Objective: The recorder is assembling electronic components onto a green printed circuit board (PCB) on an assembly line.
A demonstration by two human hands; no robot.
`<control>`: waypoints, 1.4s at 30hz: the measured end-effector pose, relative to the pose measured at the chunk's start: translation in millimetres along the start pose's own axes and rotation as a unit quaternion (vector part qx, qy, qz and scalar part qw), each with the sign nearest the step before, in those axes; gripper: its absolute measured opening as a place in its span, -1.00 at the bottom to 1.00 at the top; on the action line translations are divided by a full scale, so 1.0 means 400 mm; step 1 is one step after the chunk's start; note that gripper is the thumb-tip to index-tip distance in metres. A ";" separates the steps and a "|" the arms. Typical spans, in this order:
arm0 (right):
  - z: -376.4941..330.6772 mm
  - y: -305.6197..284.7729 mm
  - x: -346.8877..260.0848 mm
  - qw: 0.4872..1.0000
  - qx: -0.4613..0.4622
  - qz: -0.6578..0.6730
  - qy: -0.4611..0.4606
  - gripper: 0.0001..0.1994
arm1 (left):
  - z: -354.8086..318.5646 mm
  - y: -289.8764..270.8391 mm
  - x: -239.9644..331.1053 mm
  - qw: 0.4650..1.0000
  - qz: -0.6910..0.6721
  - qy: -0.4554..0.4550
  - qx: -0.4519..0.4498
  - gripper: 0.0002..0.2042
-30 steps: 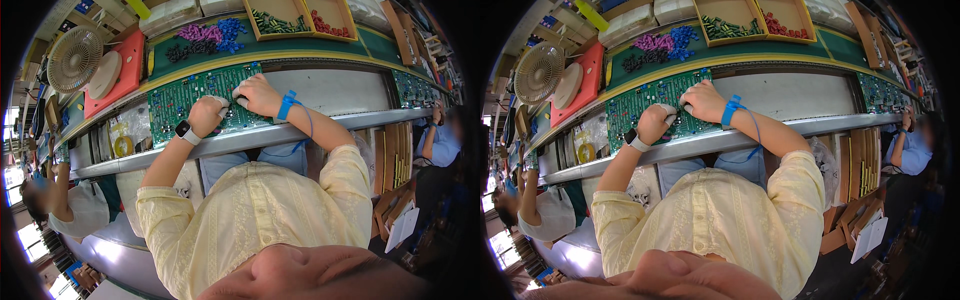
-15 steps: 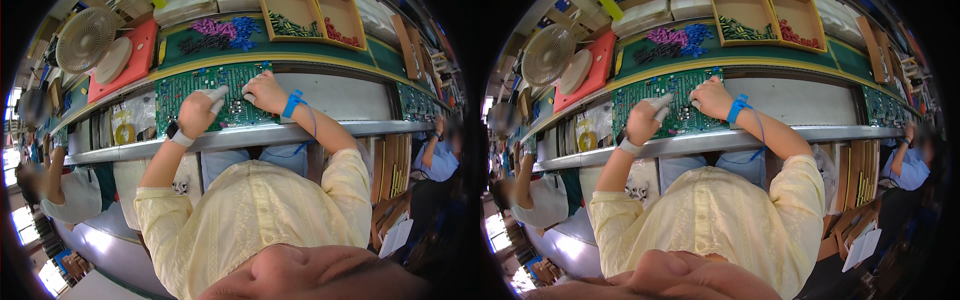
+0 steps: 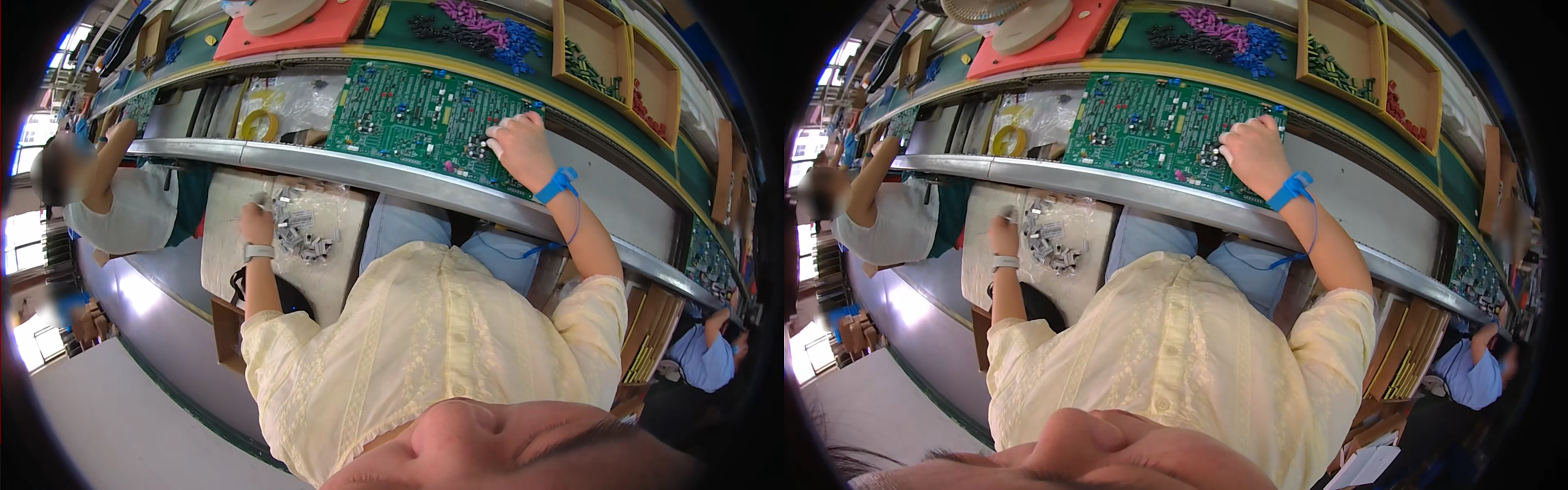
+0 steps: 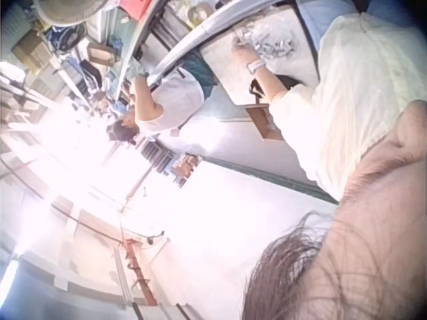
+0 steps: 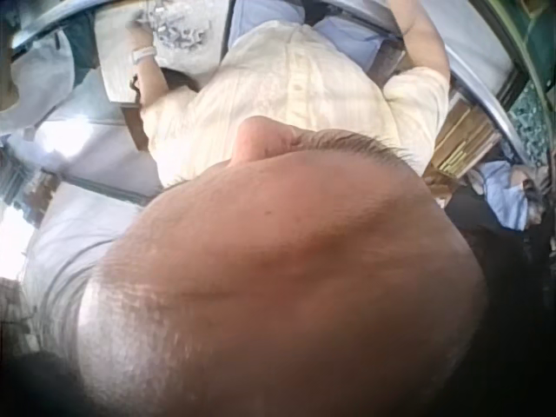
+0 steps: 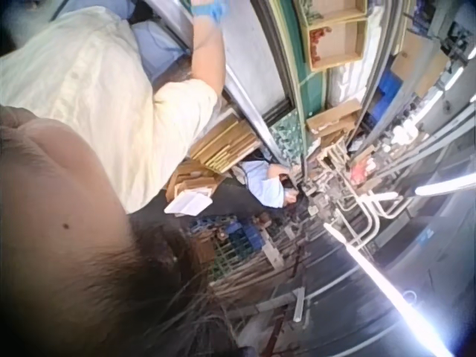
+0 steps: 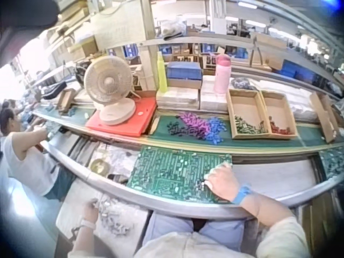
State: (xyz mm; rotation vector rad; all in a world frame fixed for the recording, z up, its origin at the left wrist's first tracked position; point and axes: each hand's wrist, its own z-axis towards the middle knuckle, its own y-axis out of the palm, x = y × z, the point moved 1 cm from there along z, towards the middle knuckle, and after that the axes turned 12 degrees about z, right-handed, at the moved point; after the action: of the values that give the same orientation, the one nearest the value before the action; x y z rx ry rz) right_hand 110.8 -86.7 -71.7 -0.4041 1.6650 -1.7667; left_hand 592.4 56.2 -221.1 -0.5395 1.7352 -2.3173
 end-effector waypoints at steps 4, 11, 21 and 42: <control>-0.091 -0.073 -0.040 0.992 0.069 0.087 0.066 -0.77 | -0.089 0.098 0.018 0.973 0.051 0.042 -0.222 -0.79; -0.550 -0.151 0.070 0.773 -0.118 0.514 0.351 -0.86 | -0.176 0.186 -0.015 0.906 0.206 0.059 -0.365 -0.77; -1.468 0.324 0.289 0.668 -0.212 0.073 0.709 -0.51 | -0.156 0.174 0.059 0.905 0.229 0.062 -0.353 -0.72; -1.259 0.270 0.090 0.607 -0.022 -0.054 0.792 -0.46 | -0.184 0.143 0.077 0.902 0.274 0.001 -0.333 -0.73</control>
State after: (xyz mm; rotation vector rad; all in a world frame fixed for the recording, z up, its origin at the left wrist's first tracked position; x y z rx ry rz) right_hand -207.9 276.7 -253.7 1.6376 2.6926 -2.1959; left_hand 531.3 92.8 -288.6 -0.0971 2.2951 -1.3250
